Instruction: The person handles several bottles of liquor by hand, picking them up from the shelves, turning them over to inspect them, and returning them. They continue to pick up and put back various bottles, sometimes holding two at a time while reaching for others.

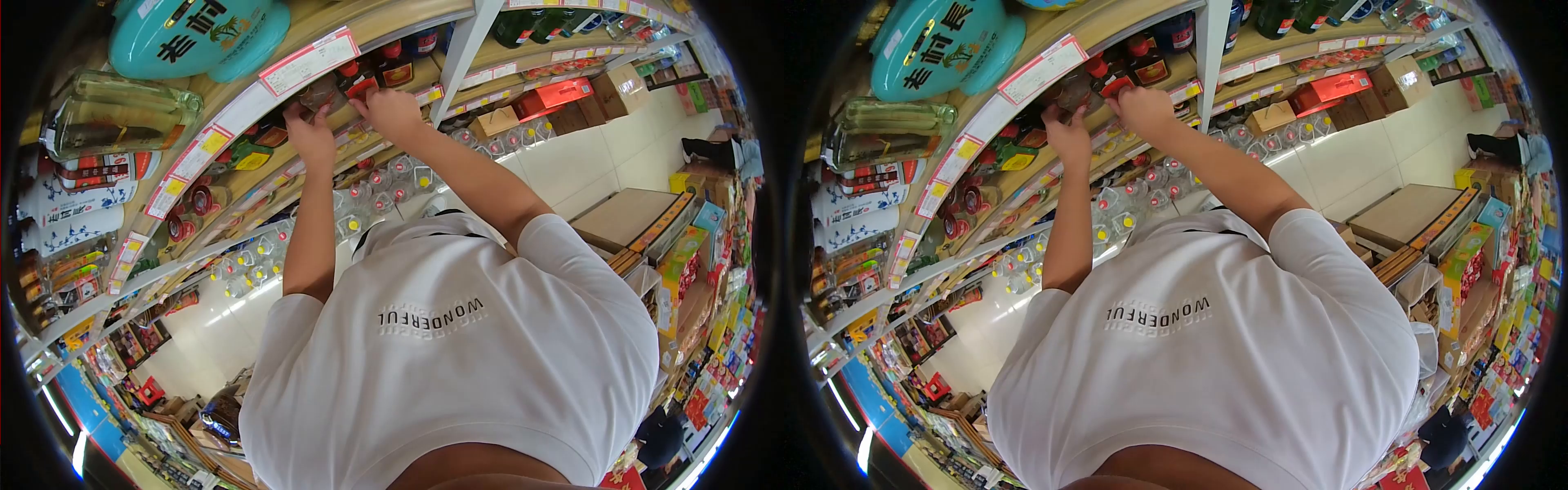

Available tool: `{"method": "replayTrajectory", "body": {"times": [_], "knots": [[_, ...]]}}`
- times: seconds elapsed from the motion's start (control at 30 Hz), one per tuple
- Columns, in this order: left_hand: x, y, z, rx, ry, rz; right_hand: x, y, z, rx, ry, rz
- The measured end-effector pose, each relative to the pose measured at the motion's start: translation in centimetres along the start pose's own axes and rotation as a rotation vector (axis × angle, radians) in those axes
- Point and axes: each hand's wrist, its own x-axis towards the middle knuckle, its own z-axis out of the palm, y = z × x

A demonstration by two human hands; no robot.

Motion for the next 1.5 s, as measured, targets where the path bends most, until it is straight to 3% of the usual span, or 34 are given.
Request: {"method": "replayTrajectory", "body": {"times": [0.2,0.33,0.4,0.7,0.8,1.0,1.23,1.4,1.5], "knots": [[-0.6,0.3,0.7,-0.088,0.073,-0.015,0.3,0.6,1.3,0.031,0.072,-0.043],[-0.6,-0.8,0.9,0.095,0.052,0.039,0.4,0.7,1.2,0.067,0.073,-0.061],[-0.6,-1.3,0.9,0.174,0.040,0.103,0.4,0.8,1.1,0.065,0.043,-0.060],[-0.9,-0.1,0.9,0.088,-0.020,-0.040,0.7,1.0,-0.1,0.036,-0.170,-0.084],[-0.5,-0.5,1.1,0.227,-0.002,0.068,0.8,1.0,0.1,0.042,-0.170,-0.066],[-0.8,1.2,1.0,0.072,-0.020,-0.093,0.5,1.1,0.3,0.058,-0.134,-0.043],[-1.2,0.0,0.9,0.203,-0.032,0.039,0.5,1.1,0.2,0.055,-0.156,-0.036],[-3.8,3.1,0.5,0.229,0.125,0.176,-0.5,2.4,0.6,0.076,-0.018,-0.133],[-5.7,4.5,0.9,0.146,-0.009,0.037,-1.4,4.4,-0.2,0.200,0.151,-0.102]]}}
